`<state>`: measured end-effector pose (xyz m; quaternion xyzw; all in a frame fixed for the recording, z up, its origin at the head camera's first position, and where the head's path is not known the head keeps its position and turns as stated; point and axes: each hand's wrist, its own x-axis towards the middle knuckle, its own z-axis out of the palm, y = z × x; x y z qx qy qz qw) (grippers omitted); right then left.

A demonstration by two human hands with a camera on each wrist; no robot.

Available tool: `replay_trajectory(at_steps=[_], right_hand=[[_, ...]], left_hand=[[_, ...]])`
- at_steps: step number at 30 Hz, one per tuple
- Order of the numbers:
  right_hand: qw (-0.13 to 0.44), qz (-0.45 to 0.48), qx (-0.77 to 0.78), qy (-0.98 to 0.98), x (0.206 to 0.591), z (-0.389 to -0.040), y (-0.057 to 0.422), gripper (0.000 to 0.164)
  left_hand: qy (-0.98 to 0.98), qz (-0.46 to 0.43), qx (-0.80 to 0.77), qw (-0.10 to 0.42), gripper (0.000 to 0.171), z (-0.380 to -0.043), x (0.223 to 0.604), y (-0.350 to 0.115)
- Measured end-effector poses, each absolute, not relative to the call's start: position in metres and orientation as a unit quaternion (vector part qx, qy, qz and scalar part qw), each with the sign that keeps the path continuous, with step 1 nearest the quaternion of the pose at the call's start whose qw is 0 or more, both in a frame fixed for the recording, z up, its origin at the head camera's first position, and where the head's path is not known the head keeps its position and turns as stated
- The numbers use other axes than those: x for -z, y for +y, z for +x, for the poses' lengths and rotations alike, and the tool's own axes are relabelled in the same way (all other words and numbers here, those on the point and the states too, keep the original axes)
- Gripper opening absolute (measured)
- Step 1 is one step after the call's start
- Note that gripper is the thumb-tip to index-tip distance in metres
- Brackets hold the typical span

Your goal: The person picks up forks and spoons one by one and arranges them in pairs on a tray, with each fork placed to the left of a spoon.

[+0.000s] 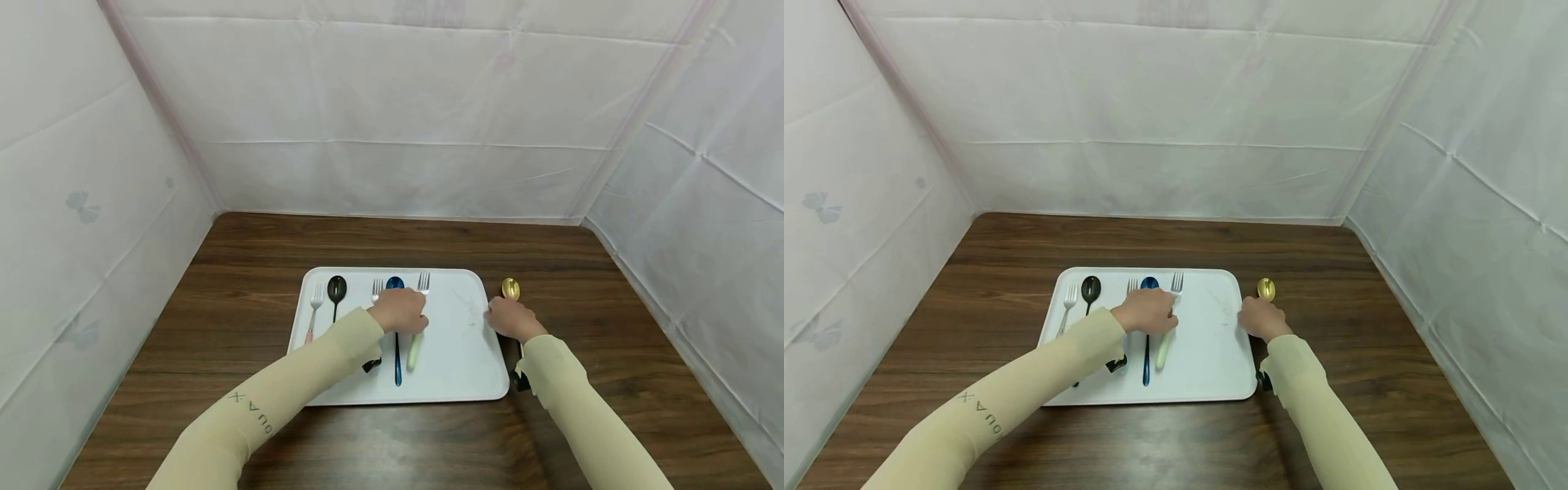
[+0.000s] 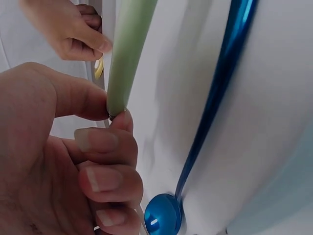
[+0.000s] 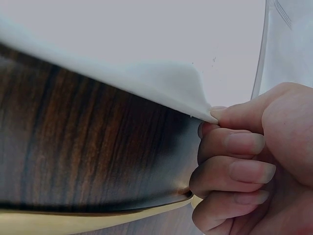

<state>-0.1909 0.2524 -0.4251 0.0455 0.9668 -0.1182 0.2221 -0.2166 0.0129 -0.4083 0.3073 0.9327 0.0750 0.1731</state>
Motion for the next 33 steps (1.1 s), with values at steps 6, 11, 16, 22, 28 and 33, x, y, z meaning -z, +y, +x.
replay_trajectory(at_steps=[6,11,16,22,28,33], right_hand=[[0.221,0.045,0.117,0.967,0.426,-0.191,0.255,0.031],[0.219,0.044,0.119,0.967,0.424,-0.19,0.254,0.031],[0.216,0.046,0.122,0.968,0.423,-0.189,0.253,0.03],[0.215,0.047,0.121,0.968,0.424,-0.188,0.25,0.032],[0.21,0.045,0.123,0.969,0.424,-0.189,0.249,0.031],[0.208,0.041,0.127,0.969,0.424,-0.187,0.249,0.027]], left_hand=[[0.933,0.298,-0.082,0.181,0.026,-0.217,0.409,0.023],[0.935,0.291,-0.086,0.183,0.025,-0.217,0.41,0.032],[0.933,0.294,-0.079,0.192,0.022,-0.218,0.416,0.041],[0.929,0.296,-0.079,0.21,0.022,-0.216,0.419,0.046],[0.931,0.294,-0.084,0.201,0.022,-0.216,0.423,0.048],[0.933,0.293,-0.09,0.189,0.023,-0.217,0.426,0.049]])
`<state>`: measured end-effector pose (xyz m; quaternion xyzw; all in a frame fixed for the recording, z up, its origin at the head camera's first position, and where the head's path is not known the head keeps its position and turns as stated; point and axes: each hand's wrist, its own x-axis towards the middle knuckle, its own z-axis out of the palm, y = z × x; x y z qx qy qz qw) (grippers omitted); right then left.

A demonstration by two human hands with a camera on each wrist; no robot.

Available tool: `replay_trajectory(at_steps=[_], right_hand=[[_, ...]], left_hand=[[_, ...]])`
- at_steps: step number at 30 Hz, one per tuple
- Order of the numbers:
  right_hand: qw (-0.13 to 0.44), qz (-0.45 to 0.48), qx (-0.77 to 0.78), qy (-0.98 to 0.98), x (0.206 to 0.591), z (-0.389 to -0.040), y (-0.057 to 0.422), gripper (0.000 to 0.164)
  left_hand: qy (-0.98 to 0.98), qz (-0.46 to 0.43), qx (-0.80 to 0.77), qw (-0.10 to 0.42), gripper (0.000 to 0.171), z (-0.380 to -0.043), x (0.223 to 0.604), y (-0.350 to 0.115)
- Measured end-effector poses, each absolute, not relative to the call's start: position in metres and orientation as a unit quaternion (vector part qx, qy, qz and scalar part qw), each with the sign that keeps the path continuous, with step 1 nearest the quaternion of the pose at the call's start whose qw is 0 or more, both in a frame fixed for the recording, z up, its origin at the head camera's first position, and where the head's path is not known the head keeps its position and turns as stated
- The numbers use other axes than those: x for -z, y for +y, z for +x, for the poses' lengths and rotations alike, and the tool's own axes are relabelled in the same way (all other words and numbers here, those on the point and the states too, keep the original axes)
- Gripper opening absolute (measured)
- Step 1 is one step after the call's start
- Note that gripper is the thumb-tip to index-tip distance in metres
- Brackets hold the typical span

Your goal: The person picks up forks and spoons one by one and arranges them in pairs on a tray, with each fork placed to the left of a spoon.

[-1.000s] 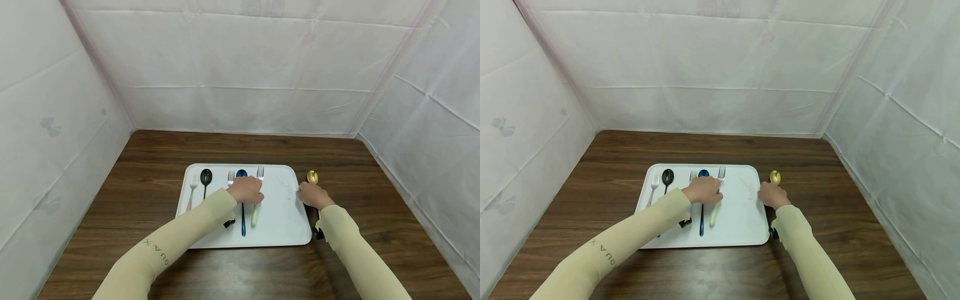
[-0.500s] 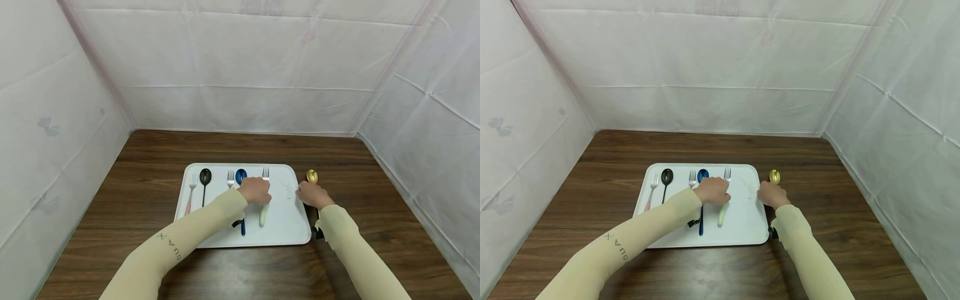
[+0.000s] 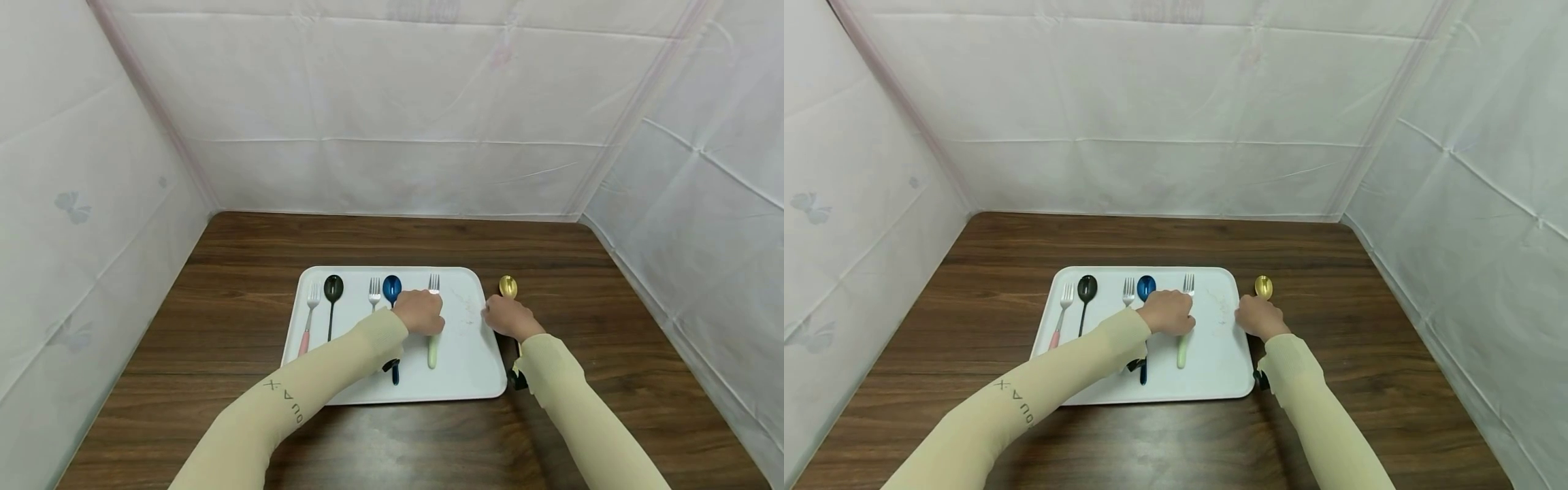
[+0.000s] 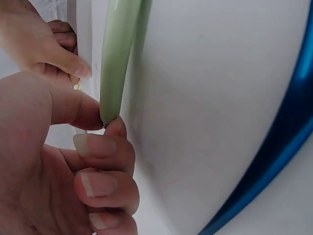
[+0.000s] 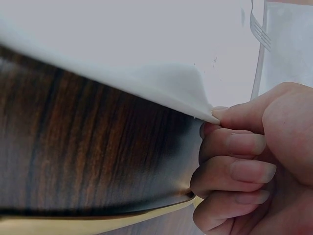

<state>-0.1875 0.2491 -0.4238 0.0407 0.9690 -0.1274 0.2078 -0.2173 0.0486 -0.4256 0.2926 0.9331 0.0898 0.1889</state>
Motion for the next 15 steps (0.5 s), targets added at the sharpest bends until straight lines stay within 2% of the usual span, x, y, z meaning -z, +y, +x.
replay_trajectory(at_steps=[15], right_hand=[[0.207,0.041,0.137,0.968,0.4229,-0.1866,0.2481,0.025]], left_hand=[[0.937,0.291,-0.09,0.174,0.025,-0.2163,0.4272,0.0488]])
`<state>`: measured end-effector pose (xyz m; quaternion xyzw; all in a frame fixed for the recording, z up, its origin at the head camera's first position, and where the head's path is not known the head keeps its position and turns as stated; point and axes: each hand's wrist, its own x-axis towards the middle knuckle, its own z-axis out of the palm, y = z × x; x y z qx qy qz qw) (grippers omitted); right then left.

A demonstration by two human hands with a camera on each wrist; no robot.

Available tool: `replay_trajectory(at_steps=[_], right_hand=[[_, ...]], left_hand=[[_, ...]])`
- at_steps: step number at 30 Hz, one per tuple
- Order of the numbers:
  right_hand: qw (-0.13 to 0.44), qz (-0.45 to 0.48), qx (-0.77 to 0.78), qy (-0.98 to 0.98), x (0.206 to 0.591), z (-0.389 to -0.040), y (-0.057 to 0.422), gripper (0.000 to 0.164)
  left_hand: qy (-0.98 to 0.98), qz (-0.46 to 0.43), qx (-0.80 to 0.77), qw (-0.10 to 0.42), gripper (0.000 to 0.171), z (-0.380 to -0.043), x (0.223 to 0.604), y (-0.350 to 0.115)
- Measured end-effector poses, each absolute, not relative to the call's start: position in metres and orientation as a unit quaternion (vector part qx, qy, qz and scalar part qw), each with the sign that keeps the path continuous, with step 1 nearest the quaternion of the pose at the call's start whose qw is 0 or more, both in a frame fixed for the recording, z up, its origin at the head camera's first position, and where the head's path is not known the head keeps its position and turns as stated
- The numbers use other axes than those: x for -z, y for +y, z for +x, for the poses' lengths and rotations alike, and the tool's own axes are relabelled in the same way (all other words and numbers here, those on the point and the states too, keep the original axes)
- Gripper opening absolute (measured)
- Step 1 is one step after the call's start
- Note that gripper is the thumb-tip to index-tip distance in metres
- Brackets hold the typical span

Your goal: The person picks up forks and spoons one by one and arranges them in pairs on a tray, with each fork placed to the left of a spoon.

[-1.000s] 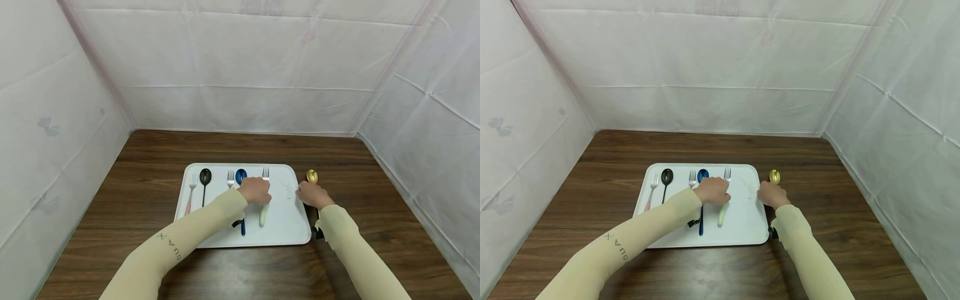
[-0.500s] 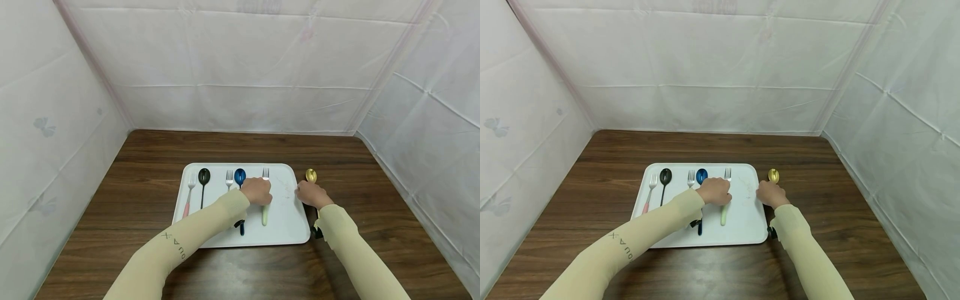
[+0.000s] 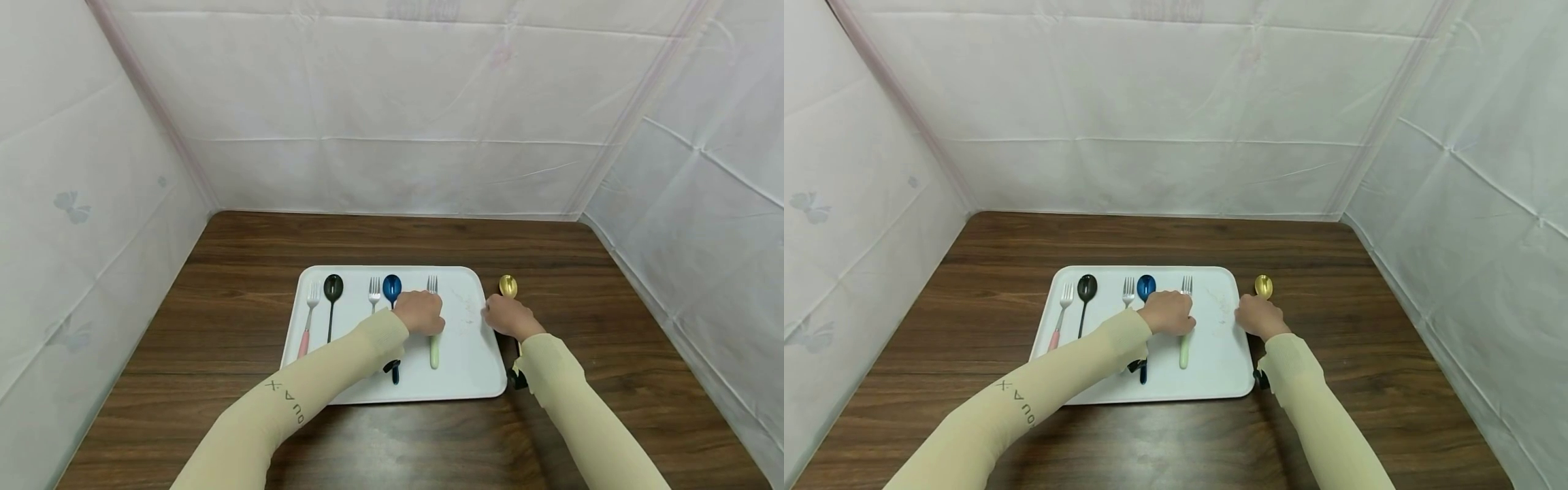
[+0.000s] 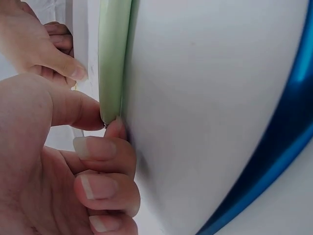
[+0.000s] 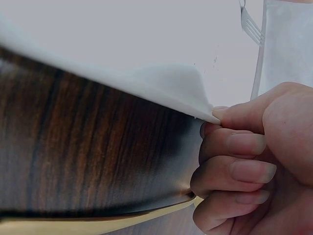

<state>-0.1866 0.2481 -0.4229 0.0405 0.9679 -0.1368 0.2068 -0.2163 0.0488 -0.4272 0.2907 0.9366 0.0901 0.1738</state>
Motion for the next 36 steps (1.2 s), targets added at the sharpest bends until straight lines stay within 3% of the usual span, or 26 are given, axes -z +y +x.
replay_trajectory(at_steps=[11,21,36], right_hand=[[0.21,0.038,0.135,0.967,0.423,-0.187,0.249,0.027],[0.208,0.041,0.134,0.968,0.424,-0.188,0.25,0.029],[0.214,0.047,0.133,0.967,0.424,-0.188,0.251,0.029]], left_hand=[[0.935,0.29,-0.089,0.181,0.023,-0.216,0.428,0.048],[0.936,0.286,-0.087,0.186,0.031,-0.215,0.426,0.045],[0.935,0.311,-0.085,0.145,0.025,-0.206,0.418,0.033]])
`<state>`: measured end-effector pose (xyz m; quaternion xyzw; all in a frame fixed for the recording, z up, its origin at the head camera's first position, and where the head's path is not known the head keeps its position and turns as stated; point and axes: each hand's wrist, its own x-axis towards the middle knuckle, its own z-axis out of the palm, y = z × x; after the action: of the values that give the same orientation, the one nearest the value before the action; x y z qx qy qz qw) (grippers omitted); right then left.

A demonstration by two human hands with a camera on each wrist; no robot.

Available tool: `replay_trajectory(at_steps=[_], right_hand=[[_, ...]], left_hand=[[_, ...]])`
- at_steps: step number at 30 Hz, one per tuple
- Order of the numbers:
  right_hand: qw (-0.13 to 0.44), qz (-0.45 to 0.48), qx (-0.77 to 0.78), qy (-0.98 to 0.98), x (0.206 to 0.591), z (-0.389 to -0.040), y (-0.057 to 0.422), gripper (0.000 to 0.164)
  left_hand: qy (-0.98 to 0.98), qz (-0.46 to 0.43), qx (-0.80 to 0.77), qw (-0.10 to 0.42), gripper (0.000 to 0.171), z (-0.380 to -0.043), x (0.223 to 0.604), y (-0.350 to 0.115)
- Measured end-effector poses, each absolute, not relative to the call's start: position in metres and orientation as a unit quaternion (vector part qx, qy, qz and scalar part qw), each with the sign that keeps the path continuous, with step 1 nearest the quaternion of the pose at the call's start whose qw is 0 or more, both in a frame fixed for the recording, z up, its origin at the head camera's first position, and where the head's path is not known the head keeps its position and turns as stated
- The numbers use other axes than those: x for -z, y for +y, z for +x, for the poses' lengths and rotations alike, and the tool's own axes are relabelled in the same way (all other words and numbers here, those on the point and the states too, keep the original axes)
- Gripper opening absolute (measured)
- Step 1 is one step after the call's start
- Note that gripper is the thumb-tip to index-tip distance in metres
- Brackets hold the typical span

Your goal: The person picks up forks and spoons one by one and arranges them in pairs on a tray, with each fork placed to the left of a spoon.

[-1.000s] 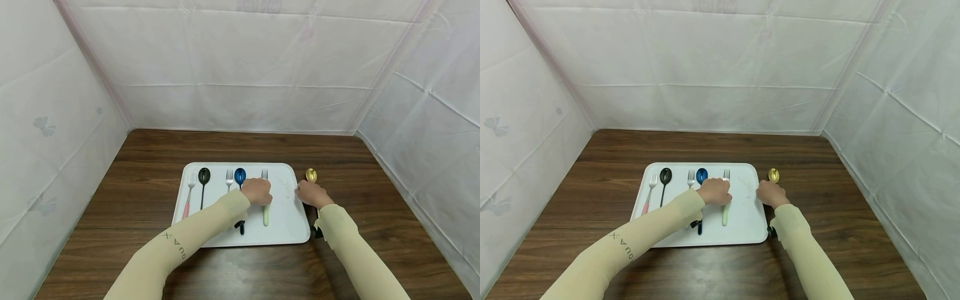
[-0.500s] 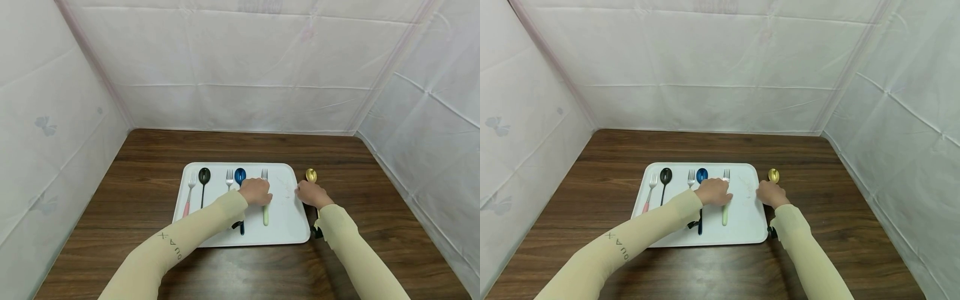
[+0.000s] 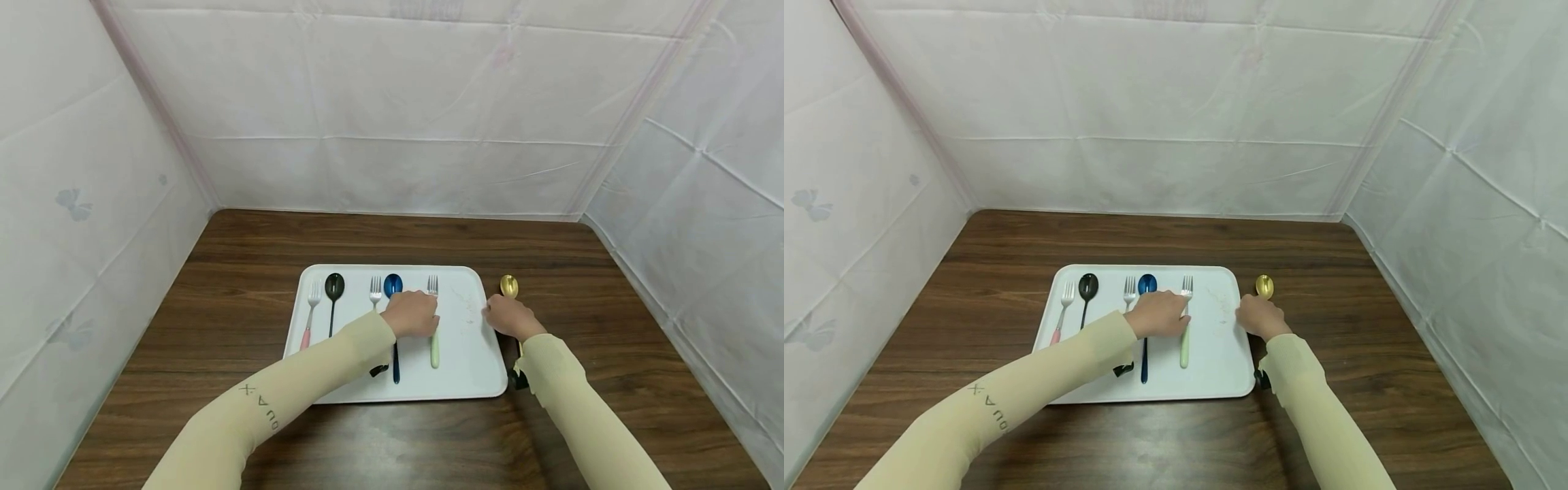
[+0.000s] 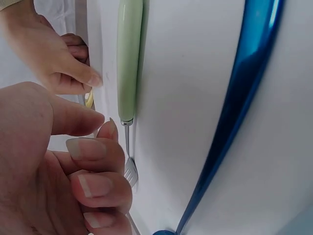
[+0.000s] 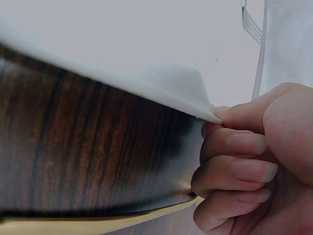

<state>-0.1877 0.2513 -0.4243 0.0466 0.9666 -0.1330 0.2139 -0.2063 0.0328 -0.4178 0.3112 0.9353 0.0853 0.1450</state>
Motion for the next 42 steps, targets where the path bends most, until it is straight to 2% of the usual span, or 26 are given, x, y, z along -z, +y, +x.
replay_trajectory(at_steps=[14,36,42], right_hand=[[0.213,0.045,0.136,0.967,0.423,-0.187,0.251,0.033],[0.214,0.04,0.142,0.966,0.421,-0.185,0.251,0.028],[0.213,0.042,0.143,0.965,0.423,-0.185,0.252,0.031]], left_hand=[[0.938,0.306,-0.094,0.132,0.017,-0.204,0.406,0.01],[0.951,0.258,-0.106,0.135,0.026,-0.204,0.405,-0.032],[0.953,0.25,-0.108,0.136,0.024,-0.205,0.406,-0.045]])
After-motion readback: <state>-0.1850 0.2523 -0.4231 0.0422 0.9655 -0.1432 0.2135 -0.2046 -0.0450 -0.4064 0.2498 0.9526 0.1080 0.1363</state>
